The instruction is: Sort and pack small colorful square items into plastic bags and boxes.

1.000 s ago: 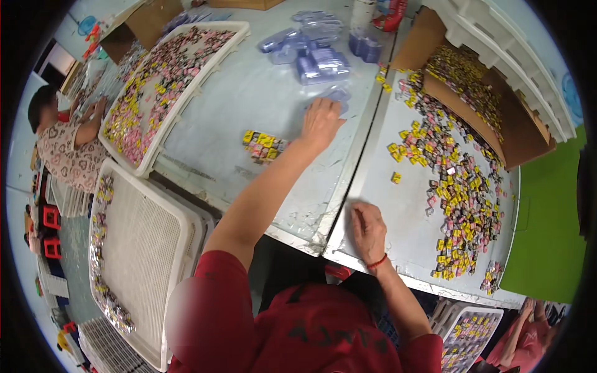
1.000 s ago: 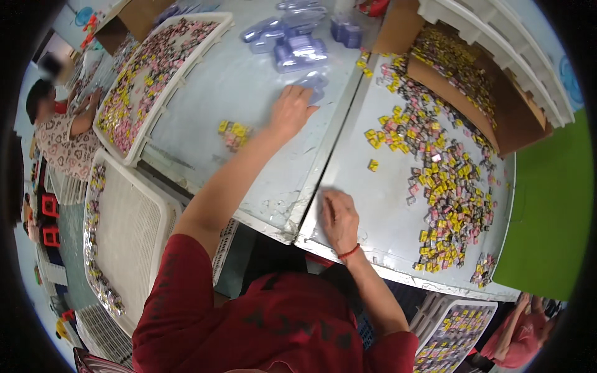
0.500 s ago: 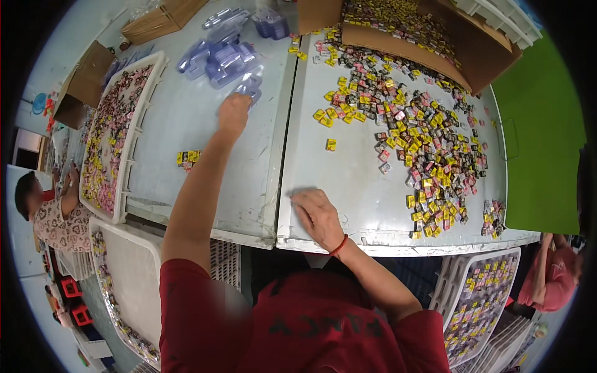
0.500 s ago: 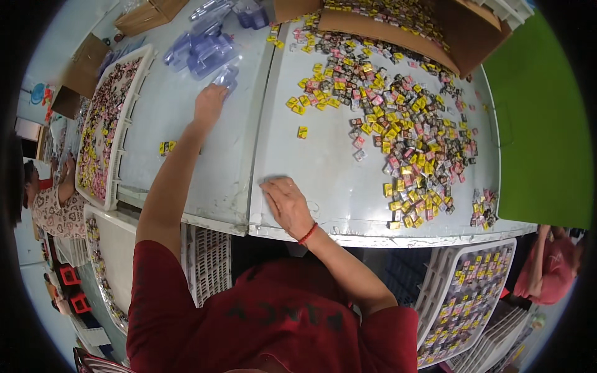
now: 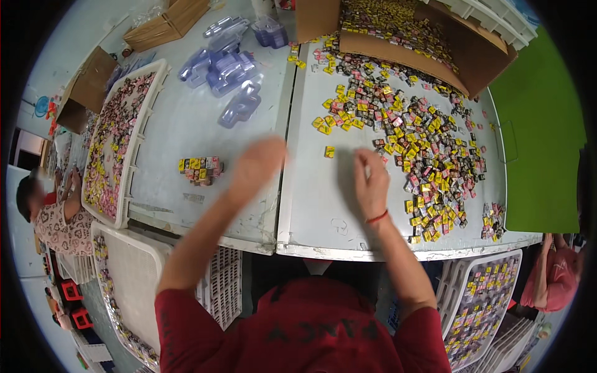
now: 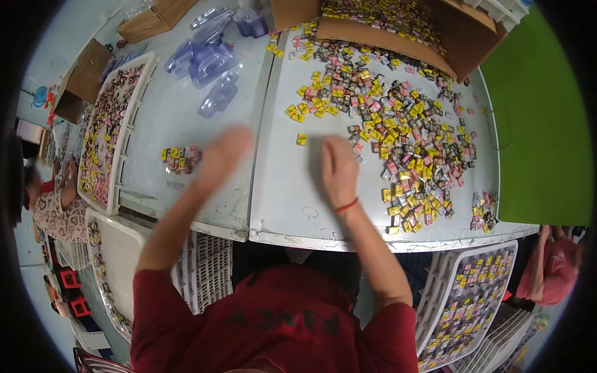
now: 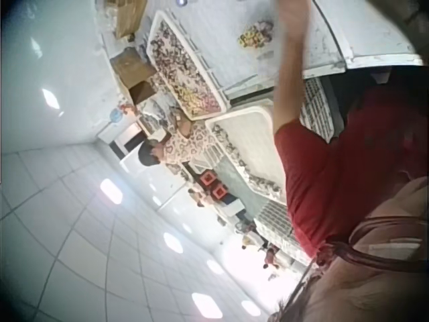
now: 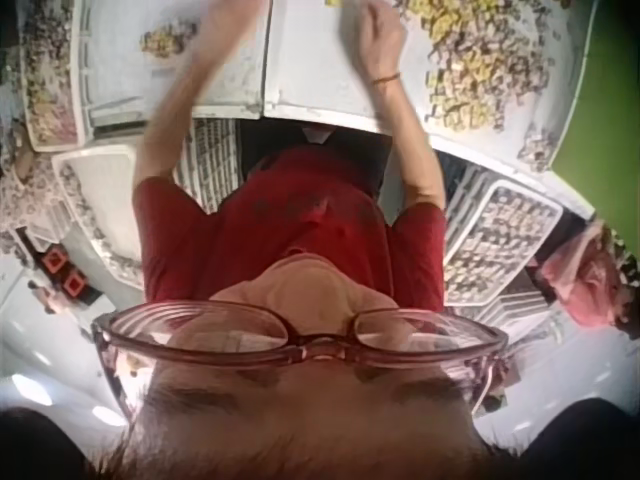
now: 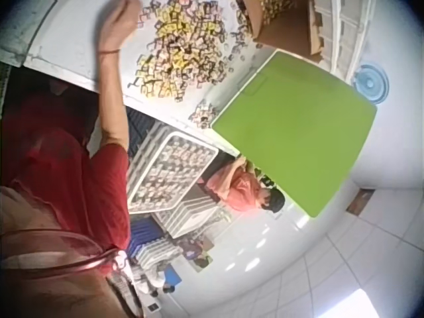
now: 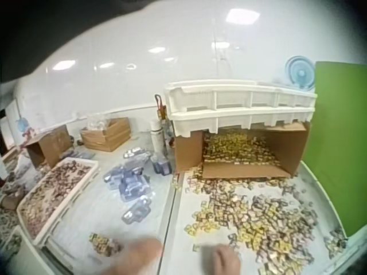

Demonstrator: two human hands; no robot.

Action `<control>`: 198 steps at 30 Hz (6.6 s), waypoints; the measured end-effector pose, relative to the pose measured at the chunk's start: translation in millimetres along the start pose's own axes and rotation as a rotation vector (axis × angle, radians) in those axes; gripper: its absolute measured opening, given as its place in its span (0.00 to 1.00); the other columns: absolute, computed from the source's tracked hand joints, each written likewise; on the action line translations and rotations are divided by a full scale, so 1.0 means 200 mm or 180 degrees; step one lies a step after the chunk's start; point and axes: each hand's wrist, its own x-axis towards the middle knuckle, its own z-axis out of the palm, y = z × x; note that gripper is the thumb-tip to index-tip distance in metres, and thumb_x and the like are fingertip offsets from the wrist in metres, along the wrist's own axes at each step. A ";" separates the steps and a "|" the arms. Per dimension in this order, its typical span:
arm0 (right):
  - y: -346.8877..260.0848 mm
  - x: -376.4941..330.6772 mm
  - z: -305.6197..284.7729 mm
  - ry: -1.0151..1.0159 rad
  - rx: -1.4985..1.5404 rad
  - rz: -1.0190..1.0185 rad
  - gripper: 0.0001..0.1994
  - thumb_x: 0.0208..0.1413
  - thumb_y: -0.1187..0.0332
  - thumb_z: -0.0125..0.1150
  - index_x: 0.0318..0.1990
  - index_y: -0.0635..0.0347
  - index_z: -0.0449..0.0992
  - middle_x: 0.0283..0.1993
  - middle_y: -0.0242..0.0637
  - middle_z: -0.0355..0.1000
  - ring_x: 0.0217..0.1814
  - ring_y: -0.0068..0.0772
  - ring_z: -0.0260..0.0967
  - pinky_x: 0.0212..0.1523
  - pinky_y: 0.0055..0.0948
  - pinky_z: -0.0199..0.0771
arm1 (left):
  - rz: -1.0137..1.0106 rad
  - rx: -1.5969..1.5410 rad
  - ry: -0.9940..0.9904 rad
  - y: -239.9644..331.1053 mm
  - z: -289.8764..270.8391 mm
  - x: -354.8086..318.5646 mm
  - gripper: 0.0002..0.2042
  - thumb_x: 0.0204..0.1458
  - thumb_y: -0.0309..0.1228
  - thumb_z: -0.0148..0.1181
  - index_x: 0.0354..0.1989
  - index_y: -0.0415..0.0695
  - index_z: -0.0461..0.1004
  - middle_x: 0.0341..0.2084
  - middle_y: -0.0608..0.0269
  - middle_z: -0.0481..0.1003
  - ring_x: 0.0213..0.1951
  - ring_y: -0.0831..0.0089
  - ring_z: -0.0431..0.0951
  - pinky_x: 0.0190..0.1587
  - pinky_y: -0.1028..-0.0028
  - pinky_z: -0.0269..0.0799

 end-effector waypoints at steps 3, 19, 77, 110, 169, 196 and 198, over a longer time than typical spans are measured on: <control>0.12 0.26 0.07 0.0080 -0.0692 -0.0687 0.13 0.53 0.75 0.58 0.47 0.64 0.72 0.46 0.47 0.71 0.46 0.45 0.70 0.45 0.35 0.71 | 0.0707 -0.1027 0.0268 0.36 0.20 -0.25 0.09 0.42 0.24 0.59 0.35 0.42 0.75 0.37 0.57 0.74 0.47 0.58 0.74 0.51 0.62 0.70; 0.05 0.06 0.07 -0.1244 -0.1406 -0.0867 0.17 0.61 0.67 0.47 0.55 0.64 0.66 0.60 0.46 0.63 0.65 0.50 0.56 0.64 0.44 0.54 | -0.0353 0.0141 0.0625 0.13 0.47 0.17 0.25 0.50 0.33 0.60 0.55 0.36 0.63 0.57 0.48 0.61 0.61 0.50 0.57 0.58 0.57 0.56; 0.03 -0.15 -0.22 -0.0793 -0.1629 -0.0563 0.11 0.45 0.70 0.65 0.39 0.56 0.78 0.41 0.34 0.75 0.48 0.37 0.67 0.54 0.40 0.58 | -0.0473 -0.1377 -0.0121 0.41 0.43 0.21 0.16 0.42 0.28 0.66 0.41 0.41 0.74 0.36 0.57 0.72 0.39 0.55 0.74 0.41 0.63 0.72; 0.31 0.15 -0.23 -0.0743 -0.2473 -0.0958 0.13 0.51 0.69 0.57 0.45 0.54 0.75 0.47 0.31 0.73 0.54 0.37 0.64 0.60 0.48 0.52 | -0.0318 -0.0960 0.0002 0.30 0.28 0.25 0.07 0.48 0.26 0.58 0.35 0.39 0.76 0.31 0.52 0.73 0.33 0.56 0.74 0.37 0.63 0.71; 0.11 -0.15 -0.38 -0.1019 -0.1551 -0.0861 0.16 0.42 0.72 0.66 0.42 0.59 0.76 0.44 0.37 0.73 0.44 0.38 0.68 0.43 0.33 0.68 | 0.0495 -0.1520 -0.0173 0.43 0.49 0.22 0.13 0.42 0.27 0.65 0.39 0.39 0.76 0.41 0.62 0.76 0.43 0.62 0.72 0.48 0.68 0.69; -0.15 -0.35 -0.27 -0.1377 -0.1070 -0.0783 0.17 0.41 0.74 0.66 0.43 0.64 0.75 0.43 0.41 0.71 0.43 0.41 0.69 0.44 0.34 0.69 | 0.0544 -0.1012 -0.0049 0.49 0.31 -0.14 0.12 0.42 0.24 0.64 0.38 0.38 0.76 0.40 0.62 0.75 0.44 0.64 0.72 0.45 0.71 0.72; -0.15 -0.40 -0.26 -0.1115 -0.1128 -0.0851 0.17 0.41 0.75 0.66 0.42 0.64 0.75 0.44 0.42 0.72 0.42 0.41 0.69 0.44 0.34 0.70 | 0.0601 -0.1010 0.0138 0.49 0.36 -0.18 0.12 0.42 0.24 0.64 0.38 0.38 0.76 0.41 0.62 0.75 0.46 0.63 0.72 0.45 0.72 0.72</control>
